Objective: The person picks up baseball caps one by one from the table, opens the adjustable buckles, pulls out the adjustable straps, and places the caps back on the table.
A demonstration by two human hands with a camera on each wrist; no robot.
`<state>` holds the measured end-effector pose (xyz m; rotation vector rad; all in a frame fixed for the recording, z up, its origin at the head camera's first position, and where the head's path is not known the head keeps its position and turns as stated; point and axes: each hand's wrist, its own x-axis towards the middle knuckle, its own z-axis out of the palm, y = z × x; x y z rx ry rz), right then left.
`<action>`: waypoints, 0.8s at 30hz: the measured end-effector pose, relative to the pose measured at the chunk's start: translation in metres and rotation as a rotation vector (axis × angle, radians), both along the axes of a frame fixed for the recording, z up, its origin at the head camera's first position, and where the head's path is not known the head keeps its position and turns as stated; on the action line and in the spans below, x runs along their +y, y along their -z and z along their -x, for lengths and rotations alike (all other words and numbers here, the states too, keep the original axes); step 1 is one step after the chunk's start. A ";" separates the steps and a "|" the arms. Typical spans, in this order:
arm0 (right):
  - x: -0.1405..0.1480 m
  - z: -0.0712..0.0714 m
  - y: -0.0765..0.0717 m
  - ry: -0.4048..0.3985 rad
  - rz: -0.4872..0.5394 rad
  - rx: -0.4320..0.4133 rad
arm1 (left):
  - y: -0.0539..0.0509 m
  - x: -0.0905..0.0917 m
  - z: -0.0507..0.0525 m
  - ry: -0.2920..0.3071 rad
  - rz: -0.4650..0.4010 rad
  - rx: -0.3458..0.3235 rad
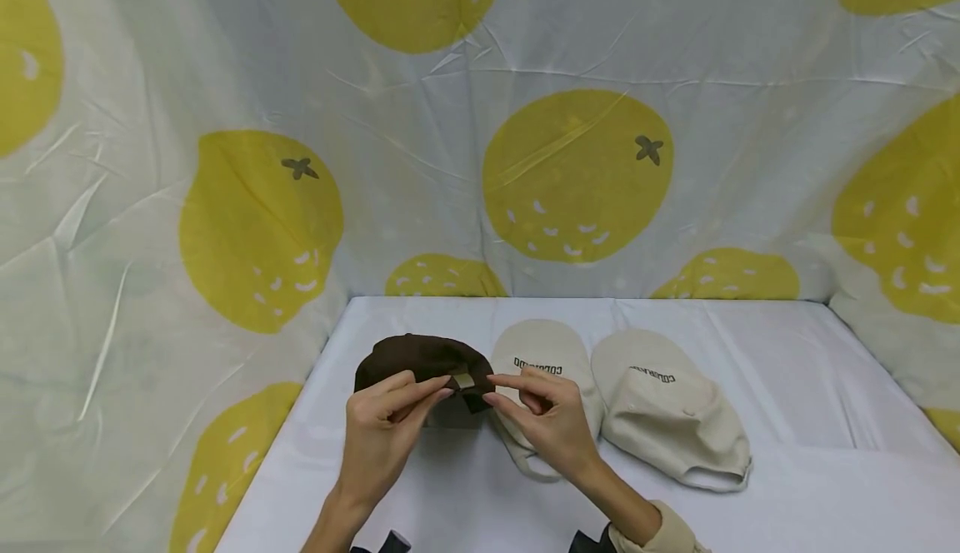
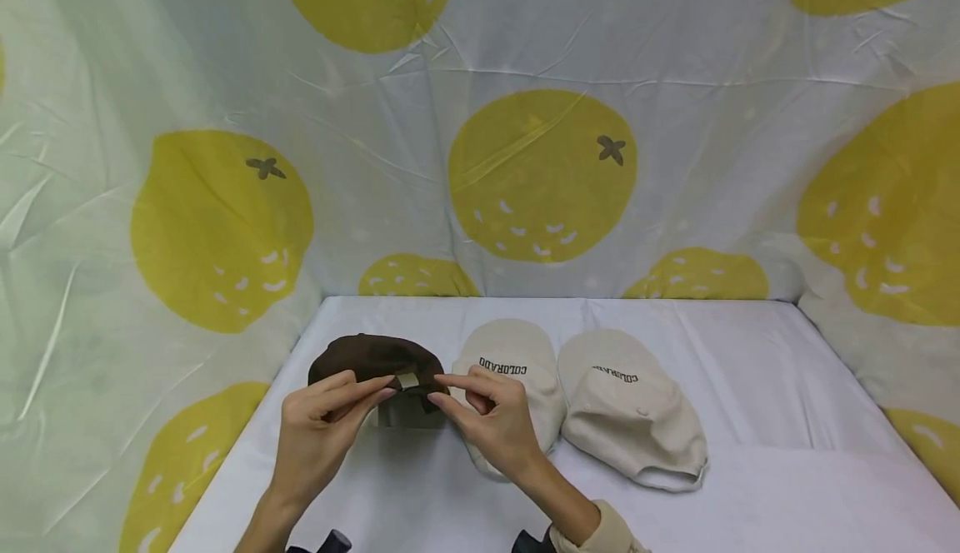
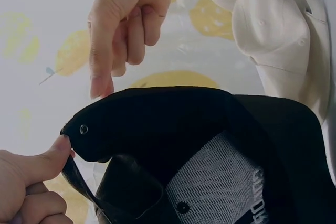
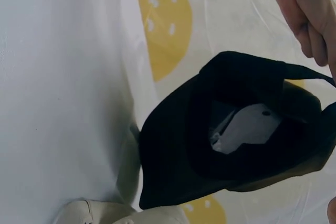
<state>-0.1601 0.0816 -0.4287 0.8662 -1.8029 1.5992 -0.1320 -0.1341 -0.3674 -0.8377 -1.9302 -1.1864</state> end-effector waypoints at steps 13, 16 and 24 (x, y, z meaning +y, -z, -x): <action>-0.002 0.003 -0.004 0.036 0.063 0.120 | -0.007 0.007 0.003 -0.005 -0.015 -0.008; -0.001 0.004 -0.005 0.031 0.043 0.093 | -0.008 0.007 0.004 -0.011 -0.014 -0.005; -0.003 0.005 -0.001 0.041 0.042 0.047 | -0.009 0.010 0.006 0.012 -0.038 -0.005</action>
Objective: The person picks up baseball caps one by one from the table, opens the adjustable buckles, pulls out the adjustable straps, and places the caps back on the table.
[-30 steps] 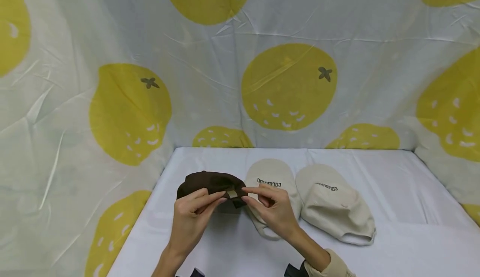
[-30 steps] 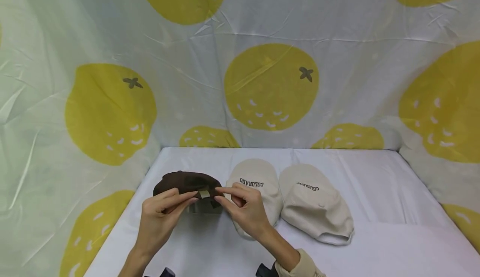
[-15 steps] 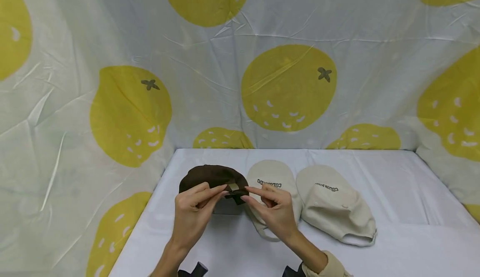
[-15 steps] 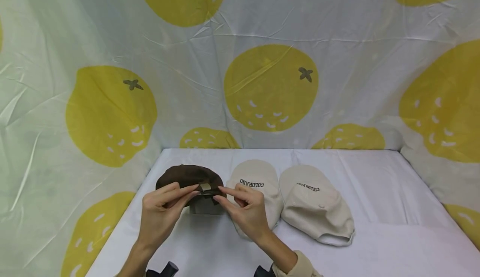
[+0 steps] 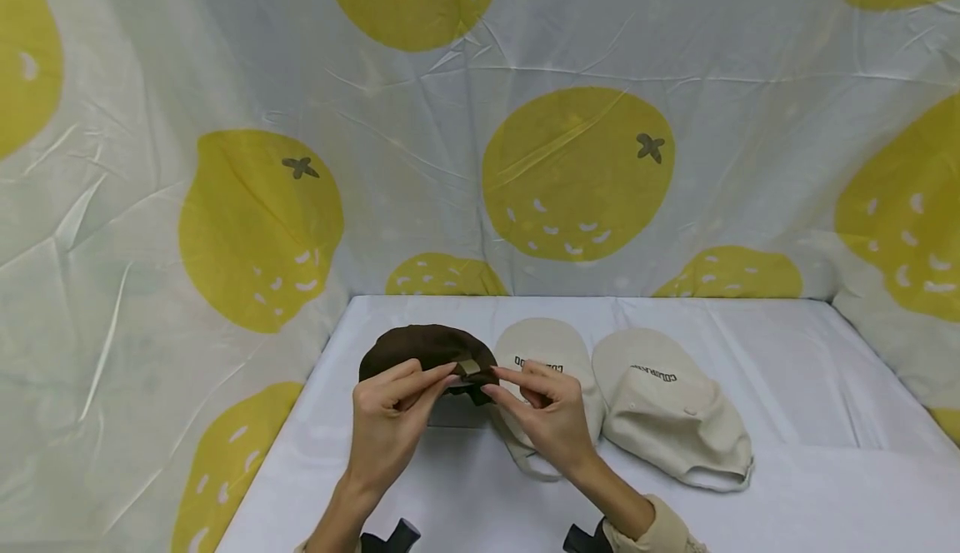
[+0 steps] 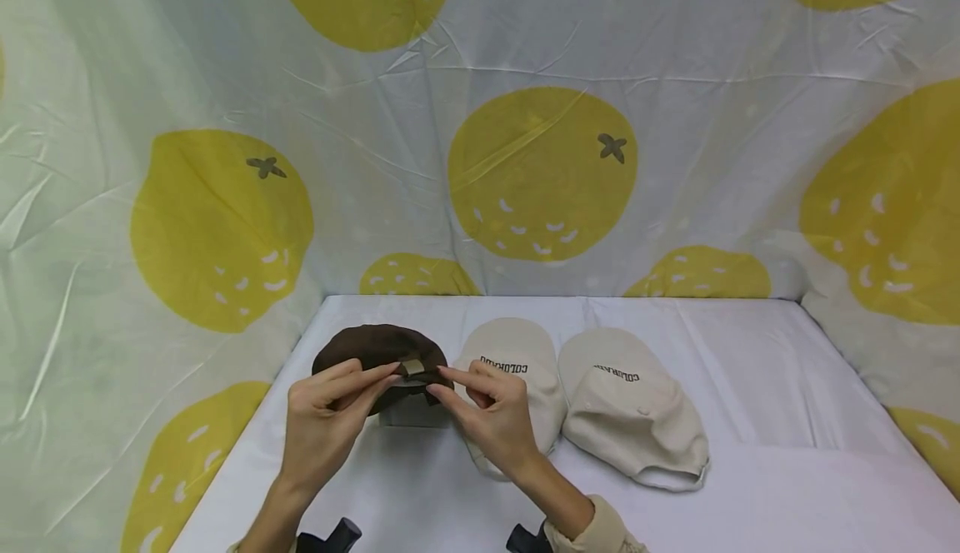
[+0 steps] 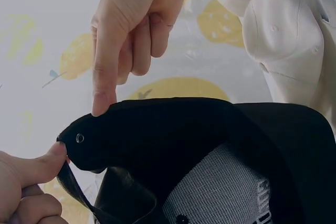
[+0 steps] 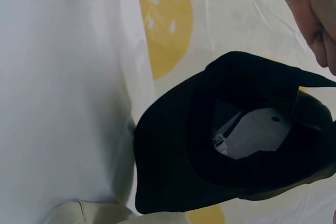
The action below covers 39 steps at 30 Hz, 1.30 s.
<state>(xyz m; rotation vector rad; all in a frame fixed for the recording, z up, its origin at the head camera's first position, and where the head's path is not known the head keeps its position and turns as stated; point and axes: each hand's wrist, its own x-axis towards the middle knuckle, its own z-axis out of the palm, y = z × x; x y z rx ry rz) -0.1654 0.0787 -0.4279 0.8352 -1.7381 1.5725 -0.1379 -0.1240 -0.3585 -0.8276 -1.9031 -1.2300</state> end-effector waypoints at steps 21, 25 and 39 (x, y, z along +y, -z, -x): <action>-0.001 0.005 -0.005 0.081 0.031 0.120 | -0.001 -0.004 -0.006 -0.059 0.080 -0.117; -0.002 0.004 -0.005 0.079 0.026 0.110 | -0.009 -0.003 -0.007 -0.048 0.093 -0.166; -0.001 0.002 -0.004 0.057 -0.003 0.110 | -0.031 0.013 0.009 -0.061 0.307 -0.459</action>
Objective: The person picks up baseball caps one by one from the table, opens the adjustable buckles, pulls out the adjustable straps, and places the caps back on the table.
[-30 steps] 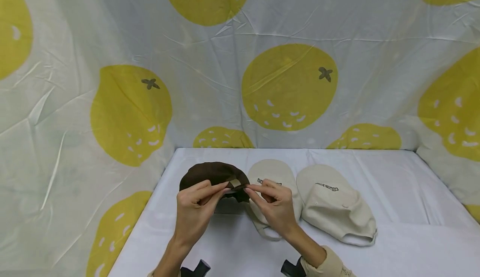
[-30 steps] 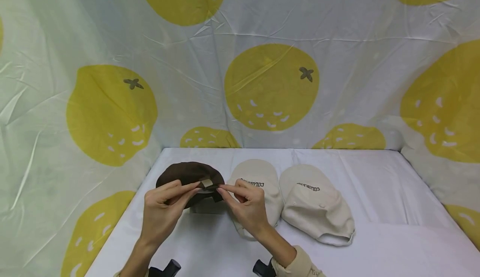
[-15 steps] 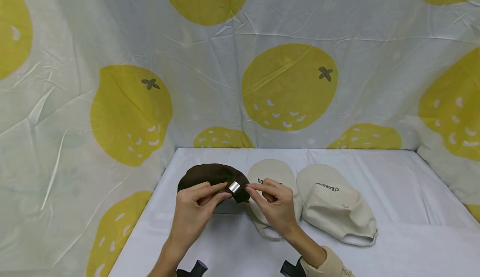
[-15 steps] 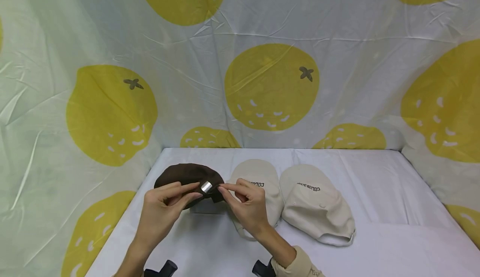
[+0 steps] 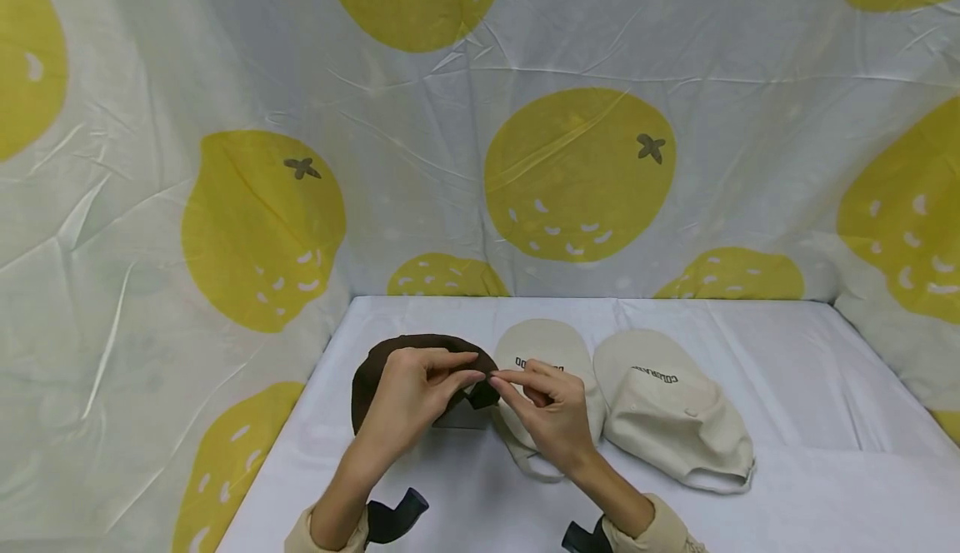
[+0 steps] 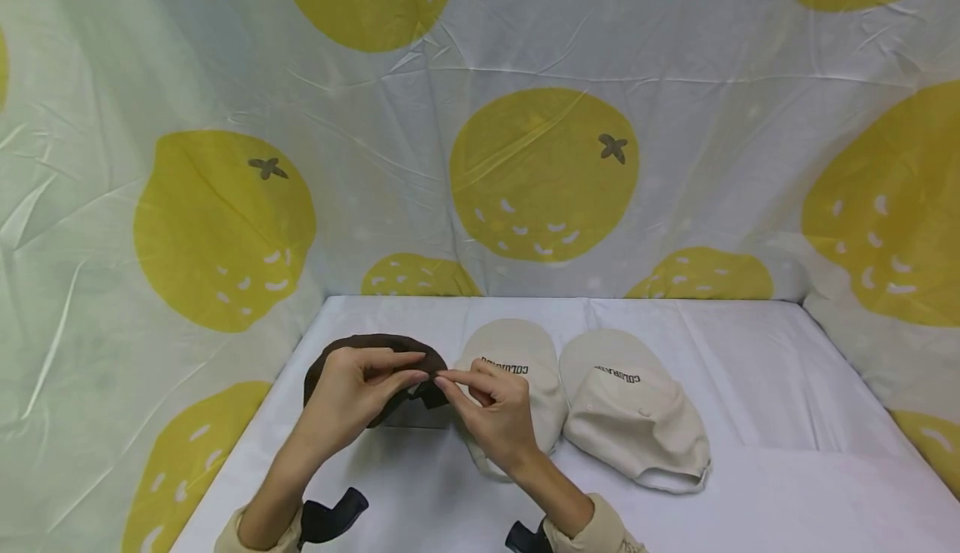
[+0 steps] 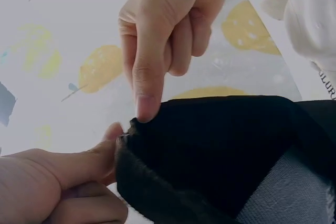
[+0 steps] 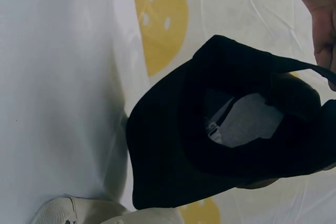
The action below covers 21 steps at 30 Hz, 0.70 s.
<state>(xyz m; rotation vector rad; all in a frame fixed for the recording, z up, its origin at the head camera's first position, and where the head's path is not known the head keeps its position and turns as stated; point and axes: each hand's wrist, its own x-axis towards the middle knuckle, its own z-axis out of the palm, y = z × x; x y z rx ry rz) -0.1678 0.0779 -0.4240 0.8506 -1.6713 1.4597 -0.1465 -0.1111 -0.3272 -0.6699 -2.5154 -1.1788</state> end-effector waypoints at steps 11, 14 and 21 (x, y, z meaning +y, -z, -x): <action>-0.001 0.000 0.001 -0.042 -0.033 0.008 | -0.005 -0.003 0.008 0.047 0.041 -0.167; -0.001 -0.001 0.002 -0.046 -0.035 0.011 | -0.006 -0.003 0.009 0.052 0.009 -0.203; -0.001 -0.002 0.001 -0.048 -0.031 0.021 | -0.005 -0.002 0.009 0.045 -0.055 -0.248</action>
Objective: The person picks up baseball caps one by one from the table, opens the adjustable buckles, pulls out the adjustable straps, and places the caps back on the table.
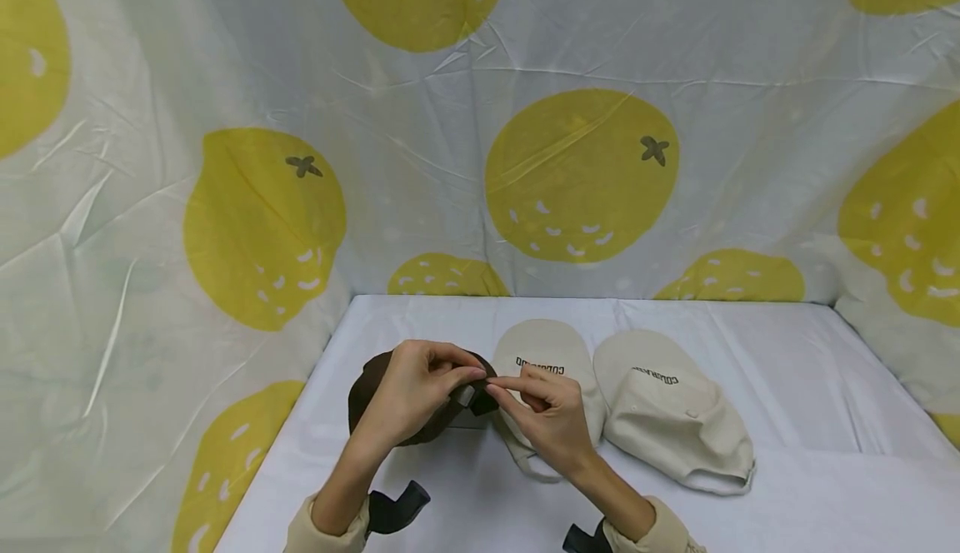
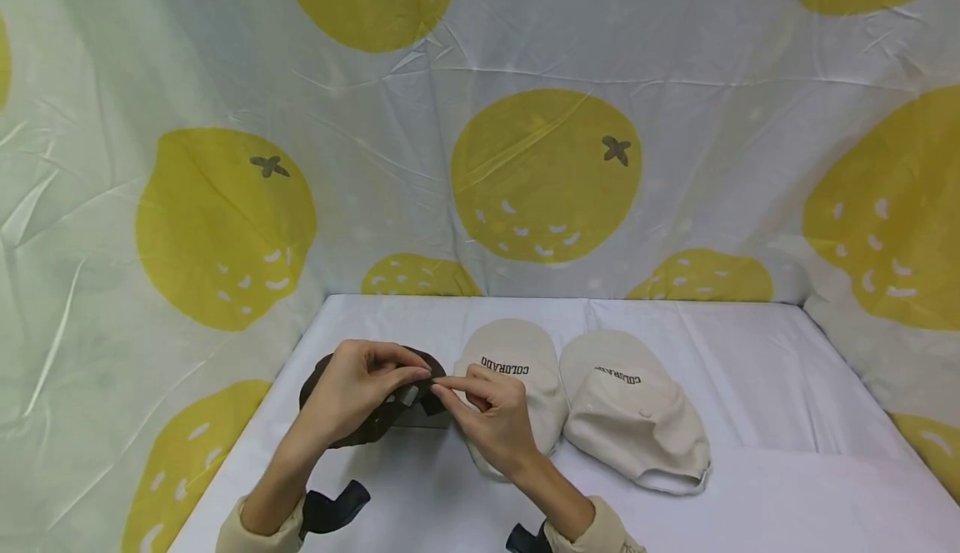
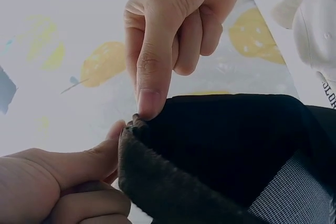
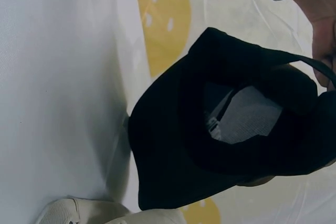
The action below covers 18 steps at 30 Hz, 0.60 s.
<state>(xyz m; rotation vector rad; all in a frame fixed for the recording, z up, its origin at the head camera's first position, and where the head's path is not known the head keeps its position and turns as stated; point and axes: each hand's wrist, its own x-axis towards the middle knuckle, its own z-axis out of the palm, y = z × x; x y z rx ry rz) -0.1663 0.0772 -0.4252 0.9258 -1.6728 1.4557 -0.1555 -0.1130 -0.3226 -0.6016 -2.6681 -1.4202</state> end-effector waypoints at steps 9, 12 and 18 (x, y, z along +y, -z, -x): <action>0.000 0.000 0.000 -0.013 0.003 0.010 | 0.001 -0.001 -0.001 0.002 -0.017 -0.008; 0.000 0.000 0.000 -0.010 0.006 0.012 | 0.001 0.000 -0.002 -0.018 -0.028 -0.009; -0.001 0.000 -0.001 -0.009 0.011 0.027 | 0.002 -0.001 -0.005 -0.027 -0.072 0.023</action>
